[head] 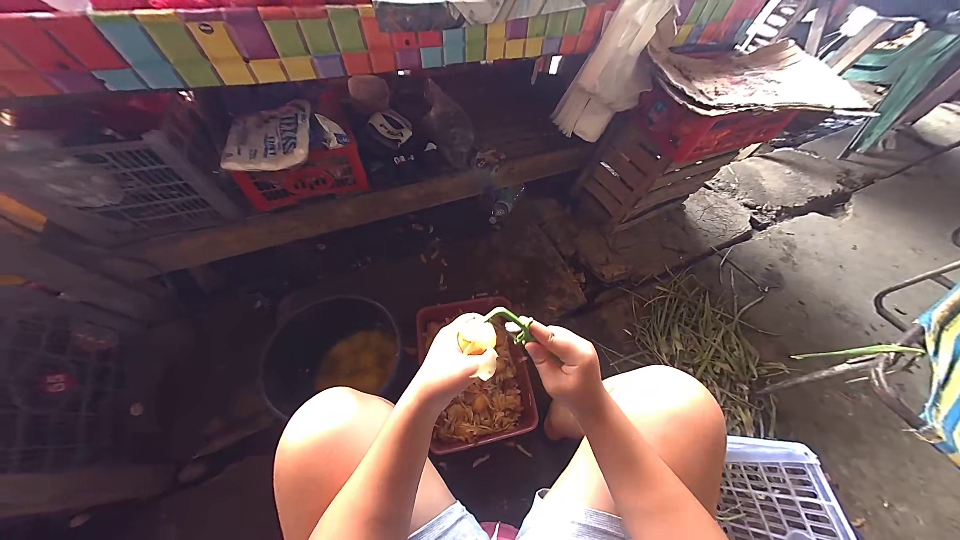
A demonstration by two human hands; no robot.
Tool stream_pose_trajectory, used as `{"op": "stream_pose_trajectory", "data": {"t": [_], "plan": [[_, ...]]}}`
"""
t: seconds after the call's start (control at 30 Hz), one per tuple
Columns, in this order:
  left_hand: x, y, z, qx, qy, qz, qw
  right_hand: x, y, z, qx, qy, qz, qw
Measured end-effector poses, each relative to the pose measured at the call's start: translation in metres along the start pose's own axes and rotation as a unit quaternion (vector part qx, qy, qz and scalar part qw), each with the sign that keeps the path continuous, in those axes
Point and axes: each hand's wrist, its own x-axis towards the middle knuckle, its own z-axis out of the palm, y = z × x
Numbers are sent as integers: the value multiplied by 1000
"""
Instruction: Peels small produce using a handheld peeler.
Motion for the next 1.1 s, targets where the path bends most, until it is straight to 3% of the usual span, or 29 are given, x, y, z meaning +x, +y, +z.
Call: {"op": "stream_pose_trajectory", "data": {"t": [0.07,0.2,0.27,0.37,0.5,0.6,0.7,0.8,0.9,1.0,1.1], "plan": [[-1,0,1,-5,-3,-4,1000,-1,-4,3,4,-18,-12,1000],[-7,3,4,3,-46,-13,999,-2,15,3,-47,-22,80,995],[-3,2,4,36,-2,-8,999,3,9,2,2,12,94,996],[5,-2,-1,182,58,-8,982,8,-1,3,69,44,120,989],[8,3,6,394,32,-67,916,5,-11,12,62,-24,191,979],[10,2,6,418,53,-63,905,11,-13,12,42,-94,285,953],[10,3,2,435,81,-65,895,16,-6,9,49,-96,345,932],[10,10,7,495,79,-99,860,15,-8,12,137,-53,340,929],[6,3,15,551,82,-62,828,14,-15,20,79,-91,306,944],[4,-4,16,560,100,-8,822,15,-11,22,47,-99,333,937],[8,6,10,523,82,-78,844,15,3,22,109,-53,393,912]]}}
